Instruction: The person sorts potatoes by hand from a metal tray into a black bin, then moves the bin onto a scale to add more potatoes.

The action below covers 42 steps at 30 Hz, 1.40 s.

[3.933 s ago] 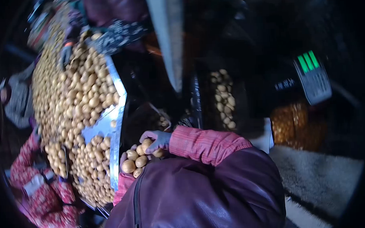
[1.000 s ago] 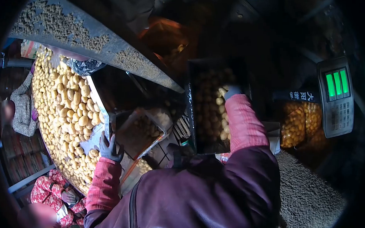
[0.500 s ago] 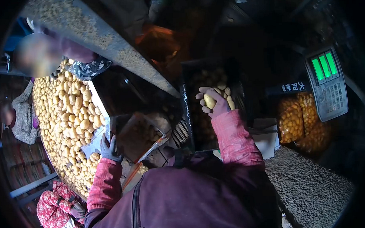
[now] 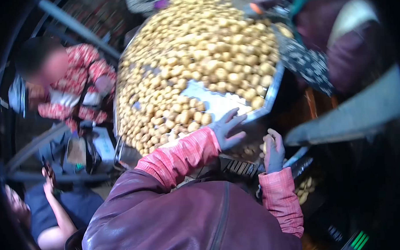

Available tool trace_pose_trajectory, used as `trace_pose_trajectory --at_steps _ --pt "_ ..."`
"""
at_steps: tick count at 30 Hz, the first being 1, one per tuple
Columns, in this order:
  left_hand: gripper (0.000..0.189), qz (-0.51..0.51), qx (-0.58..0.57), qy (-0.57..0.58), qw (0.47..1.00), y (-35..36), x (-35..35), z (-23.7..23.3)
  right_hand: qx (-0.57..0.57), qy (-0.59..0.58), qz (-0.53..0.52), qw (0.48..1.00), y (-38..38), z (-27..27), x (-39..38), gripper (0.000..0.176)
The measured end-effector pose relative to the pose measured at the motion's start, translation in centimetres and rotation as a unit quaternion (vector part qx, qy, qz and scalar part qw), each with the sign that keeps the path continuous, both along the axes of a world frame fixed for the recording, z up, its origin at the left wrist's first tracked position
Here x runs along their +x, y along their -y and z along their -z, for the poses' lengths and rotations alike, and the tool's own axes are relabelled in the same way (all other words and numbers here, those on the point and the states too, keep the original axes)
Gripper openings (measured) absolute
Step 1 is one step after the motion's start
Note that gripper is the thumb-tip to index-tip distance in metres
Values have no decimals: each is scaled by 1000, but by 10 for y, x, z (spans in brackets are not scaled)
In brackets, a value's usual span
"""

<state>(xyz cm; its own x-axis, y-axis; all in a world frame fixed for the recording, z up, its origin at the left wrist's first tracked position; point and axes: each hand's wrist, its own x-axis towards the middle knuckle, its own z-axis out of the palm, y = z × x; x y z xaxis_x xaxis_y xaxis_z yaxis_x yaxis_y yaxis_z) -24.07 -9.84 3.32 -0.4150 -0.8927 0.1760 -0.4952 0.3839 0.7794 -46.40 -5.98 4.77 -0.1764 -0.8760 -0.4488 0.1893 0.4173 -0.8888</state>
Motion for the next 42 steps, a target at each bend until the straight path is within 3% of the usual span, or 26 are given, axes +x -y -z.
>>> trace_pose_trajectory --at_steps 1,2,3,4,5,7,8,9,11,12,13,14,15,17,19,21,23,27,30,33,35,37,39,42 --pt "64 -40 65 -56 996 -9 2 -13 -83 -52 -59 993 6 -2 24 40" --pt "65 -63 194 -271 941 -18 3 -22 -138 -73 -151 976 12 -8 42 44" --pt "60 -84 184 -311 929 -16 13 14 -192 -93 -237 948 18 -19 58 48" --pt "57 -125 310 -467 819 -20 27 -2 -116 -105 -284 946 22 -50 80 49" --pt "53 -151 417 -600 666 -27 42 -18 -116 -109 -297 941 31 -45 92 49" --pt "44 -241 394 -638 616 -36 78 -9 -298 -304 -266 865 52 -25 111 48" --pt "42 -232 371 -650 622 -41 100 2 -306 -325 -279 850 63 -20 119 50" --pt "43 -283 333 -636 636 -46 116 5 -306 -330 -283 847 74 -13 126 50" --pt "48 -343 274 -568 697 -59 153 -2 -382 -513 -316 700 93 11 135 50" --pt "54 -386 166 -368 829 -68 173 6 -377 -563 -319 663 97 35 136 51" --pt "70 -366 163 -293 868 -78 193 13 -377 -564 -322 661 98 38 137 51" --pt "70 -371 123 -201 898 -89 208 36 -359 -566 -335 662 98 40 138 50" --pt "70 -375 124 -202 896 -102 214 35 -341 -568 -348 664 98 43 139 50" --pt "68 -384 64 96 916 -128 220 31 -362 -570 -335 657 99 53 137 48" --pt "71 -348 66 138 925 -135 223 38 -364 -571 -330 657 98 52 137 46" --pt "79 -295 160 367 868 -137 215 24 -354 -568 -335 663 96 47 139 44" --pt "82 -287 171 383 861 -131 226 35 -344 -556 -340 676 97 46 139 42" --pt "71 -326 193 406 832 -125 250 49 -314 -549 -366 683 100 49 137 38" --pt "60 -365 282 379 802 -132 269 31 -347 -552 -347 674 100 54 136 37" --pt "56 -395 288 380 785 -153 294 57 -321 -539 -368 686 100 45 138 35" --pt "55 -417 268 365 788 -159 283 51 -328 -541 -365 683 99 45 139 34" --pt "61 -382 172 359 834 -145 259 38 -338 -544 -357 680 101 44 140 33" --pt "67 -299 146 357 873 -120 236 28 -340 -536 -354 686 100 43 140 31" --pt "68 -267 150 396 866 -97 233 37 -348 -534 -356 683 100 43 138 30"
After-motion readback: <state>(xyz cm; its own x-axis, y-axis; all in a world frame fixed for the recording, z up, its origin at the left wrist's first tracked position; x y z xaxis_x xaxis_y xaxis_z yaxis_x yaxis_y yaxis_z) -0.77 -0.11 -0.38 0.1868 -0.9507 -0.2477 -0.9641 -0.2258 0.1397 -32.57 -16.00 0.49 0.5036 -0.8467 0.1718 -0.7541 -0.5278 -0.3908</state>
